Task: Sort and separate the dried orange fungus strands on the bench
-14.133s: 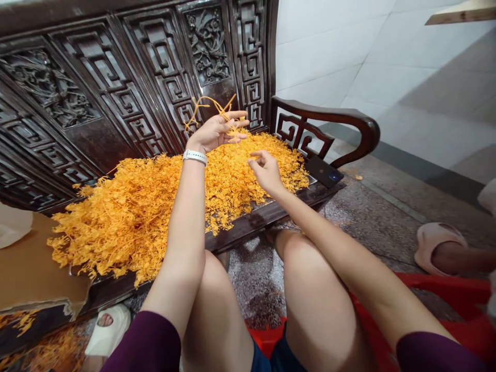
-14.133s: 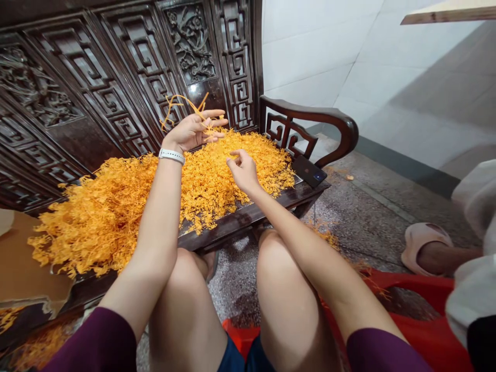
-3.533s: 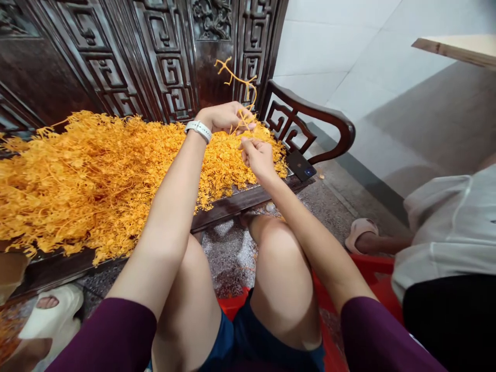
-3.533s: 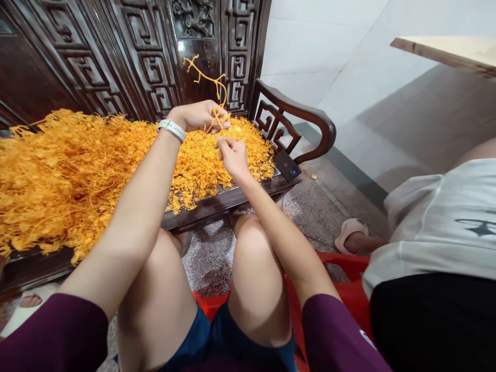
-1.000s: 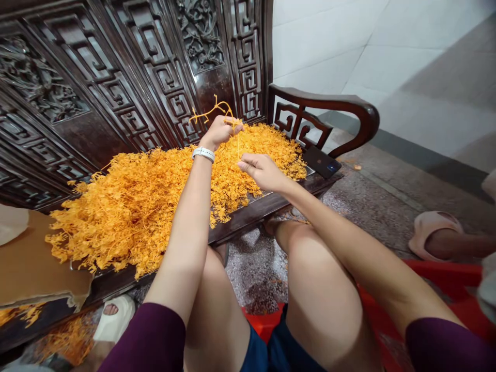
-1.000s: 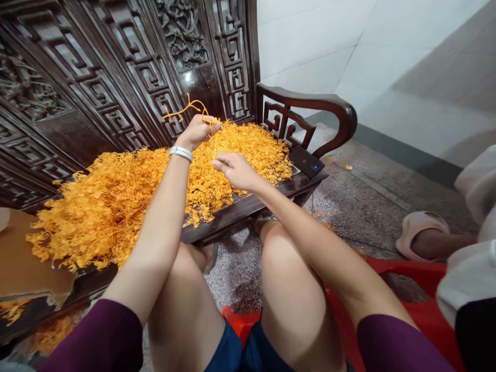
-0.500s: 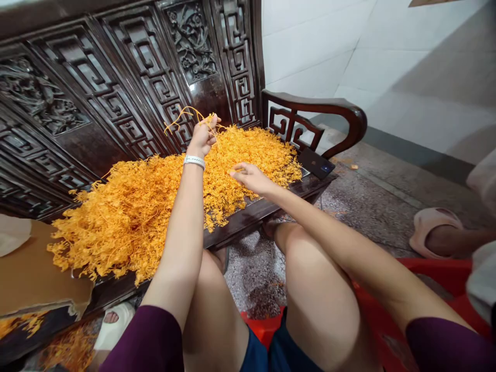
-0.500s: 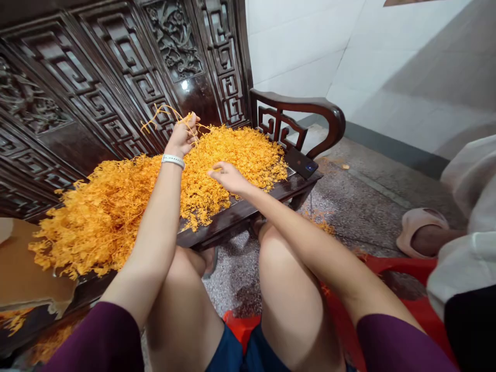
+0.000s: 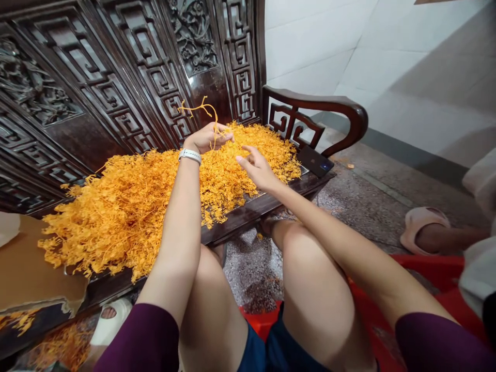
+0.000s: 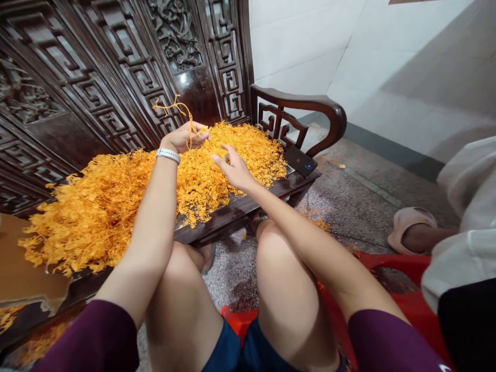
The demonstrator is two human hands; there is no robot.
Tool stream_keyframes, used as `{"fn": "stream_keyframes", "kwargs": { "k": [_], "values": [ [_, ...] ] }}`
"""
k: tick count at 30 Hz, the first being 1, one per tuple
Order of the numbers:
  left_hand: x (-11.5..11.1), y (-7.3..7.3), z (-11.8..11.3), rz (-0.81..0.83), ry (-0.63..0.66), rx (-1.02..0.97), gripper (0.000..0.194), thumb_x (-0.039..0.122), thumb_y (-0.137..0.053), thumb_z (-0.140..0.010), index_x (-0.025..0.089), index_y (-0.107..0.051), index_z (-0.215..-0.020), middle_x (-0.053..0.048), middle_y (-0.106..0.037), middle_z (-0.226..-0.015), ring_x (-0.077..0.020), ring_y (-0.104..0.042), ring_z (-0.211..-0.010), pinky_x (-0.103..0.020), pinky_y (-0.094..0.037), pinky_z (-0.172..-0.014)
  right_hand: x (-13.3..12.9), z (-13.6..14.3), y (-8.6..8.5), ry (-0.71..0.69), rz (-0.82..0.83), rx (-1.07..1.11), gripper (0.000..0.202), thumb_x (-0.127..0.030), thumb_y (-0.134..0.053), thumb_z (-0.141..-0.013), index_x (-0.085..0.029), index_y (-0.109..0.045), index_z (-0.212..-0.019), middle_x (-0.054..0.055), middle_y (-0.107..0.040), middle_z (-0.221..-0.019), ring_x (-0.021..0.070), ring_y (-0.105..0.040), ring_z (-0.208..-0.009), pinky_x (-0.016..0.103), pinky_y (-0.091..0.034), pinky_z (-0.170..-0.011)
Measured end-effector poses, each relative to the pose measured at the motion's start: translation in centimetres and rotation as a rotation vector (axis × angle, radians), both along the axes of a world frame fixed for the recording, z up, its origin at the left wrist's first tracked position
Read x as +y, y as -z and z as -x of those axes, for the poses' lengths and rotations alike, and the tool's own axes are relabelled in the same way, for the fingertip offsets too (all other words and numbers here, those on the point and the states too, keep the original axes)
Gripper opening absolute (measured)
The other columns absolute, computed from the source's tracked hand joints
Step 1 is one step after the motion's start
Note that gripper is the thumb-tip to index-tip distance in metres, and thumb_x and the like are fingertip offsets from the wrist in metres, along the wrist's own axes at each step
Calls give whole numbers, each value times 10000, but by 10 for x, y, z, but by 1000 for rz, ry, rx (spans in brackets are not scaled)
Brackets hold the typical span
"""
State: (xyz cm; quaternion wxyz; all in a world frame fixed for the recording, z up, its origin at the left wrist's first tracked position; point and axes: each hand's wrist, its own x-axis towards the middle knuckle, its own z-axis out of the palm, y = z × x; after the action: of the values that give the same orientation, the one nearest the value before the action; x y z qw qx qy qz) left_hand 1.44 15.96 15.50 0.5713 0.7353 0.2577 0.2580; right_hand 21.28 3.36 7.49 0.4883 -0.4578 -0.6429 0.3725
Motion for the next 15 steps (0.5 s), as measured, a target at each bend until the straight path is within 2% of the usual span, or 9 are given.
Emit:
{"fn": "stream_keyframes", "kwargs": {
  "k": [3,5,7,9,11,13,15],
  "values": [
    [-5,-3,-3,13,72,56,335,378,-925,-734,120,-712,-754,55,-383,-517,-27,-264,-426,-205,-183,-422,5,-1,9,-31,-75,-94,342,-480,-611,-991,-187,-622,-1167,24,-544,-821,186,-493,-752,351,-385,-719],
    [-7,-5,-7,17,101,69,332,376,-922,-738,122,-710,-755,54,-383,-511,-29,-262,-425,-217,-183,-429,7,0,11,-100,-79,-106,266,-452,-595,-995,-194,-588,-932,3,-505,-760,161,-449,-699,337,-359,-698],
    [-6,-4,-11,-8,74,73,298,349,-905,-757,124,-711,-763,49,-392,-517,-34,-267,-432,-230,-184,-438,5,0,8,-177,-76,-122,293,-417,-590,-995,-214,-495,-805,-20,-450,-707,144,-397,-664,322,-322,-671],
    [0,1,-14,-61,-12,72,244,289,-887,-763,126,-706,-770,36,-426,-540,-42,-281,-448,-238,-184,-444,-2,0,-2,-208,-106,-152,308,-369,-602,-985,-222,-441,-768,-36,-402,-691,135,-357,-659,310,-294,-663],
    [8,9,-16,-121,-162,44,184,216,-848,-769,133,-684,-759,22,-466,-577,-49,-295,-469,-237,-185,-445,-15,4,-17,-271,-168,-188,308,-324,-598,-986,-216,-432,-750,-41,-386,-694,129,-353,-668,302,-293,-672],
    [16,19,-15,-148,-367,-21,141,159,-787,-783,144,-652,-744,14,-491,-629,-51,-301,-494,-224,-171,-445,-34,11,-33,-475,-207,-253,285,-281,-590,-992,-198,-477,-744,-37,-432,-703,121,-392,-680,296,-311,-687],
    [21,30,-8,-115,-527,-97,128,147,-750,-797,156,-630,-752,23,-466,-661,-53,-288,-506,-212,-158,-444,-55,23,-46,-822,-144,-364,214,-239,-612,-981,-174,-572,-781,-32,-513,-714,113,-446,-680,285,-335,-689]
  ]
}}
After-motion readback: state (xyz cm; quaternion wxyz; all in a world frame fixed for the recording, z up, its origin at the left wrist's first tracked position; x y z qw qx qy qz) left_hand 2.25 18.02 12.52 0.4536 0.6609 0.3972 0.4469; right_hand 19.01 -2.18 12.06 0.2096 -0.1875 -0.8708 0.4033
